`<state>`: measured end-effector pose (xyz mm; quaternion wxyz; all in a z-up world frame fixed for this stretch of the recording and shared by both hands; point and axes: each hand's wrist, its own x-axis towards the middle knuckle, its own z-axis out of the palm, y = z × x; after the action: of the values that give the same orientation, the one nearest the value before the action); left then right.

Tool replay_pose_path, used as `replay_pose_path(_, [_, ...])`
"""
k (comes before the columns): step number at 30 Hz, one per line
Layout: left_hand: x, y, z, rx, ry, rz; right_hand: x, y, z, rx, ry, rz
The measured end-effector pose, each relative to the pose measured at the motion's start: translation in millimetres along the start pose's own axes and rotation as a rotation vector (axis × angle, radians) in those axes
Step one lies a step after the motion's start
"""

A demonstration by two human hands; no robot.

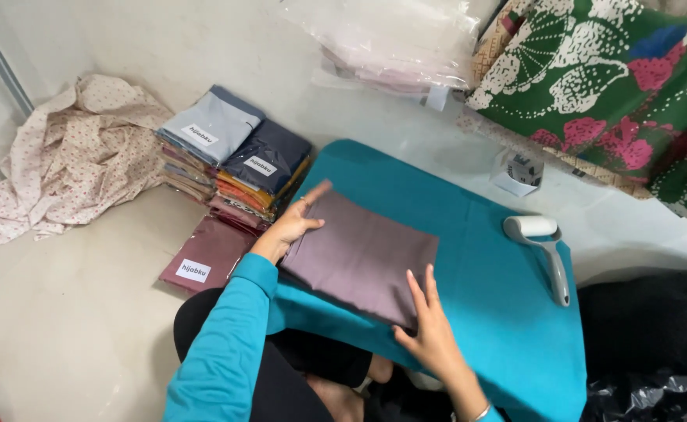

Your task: Cleaning a hijab with a lint roller and folding it neatly on a small table.

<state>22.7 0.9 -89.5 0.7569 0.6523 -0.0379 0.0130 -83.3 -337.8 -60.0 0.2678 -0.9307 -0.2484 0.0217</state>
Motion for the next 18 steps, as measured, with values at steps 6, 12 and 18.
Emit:
replay_pose_path(6, [-2.3, -2.4, -0.2, -0.010, 0.033, -0.163, -21.7, 10.0, 37.6, -0.004, 0.431, 0.027])
replay_pose_path(12, [-1.6, -9.2, -1.1, 0.240, 0.038, -0.070, -16.1, 26.6, 23.5, -0.166, 0.434, 0.069])
replay_pose_path(18, [-7.8, -31.4, 0.3, 0.452, -0.001, 0.011, -14.7, 47.1, -15.9, -0.360, 0.359, 0.051])
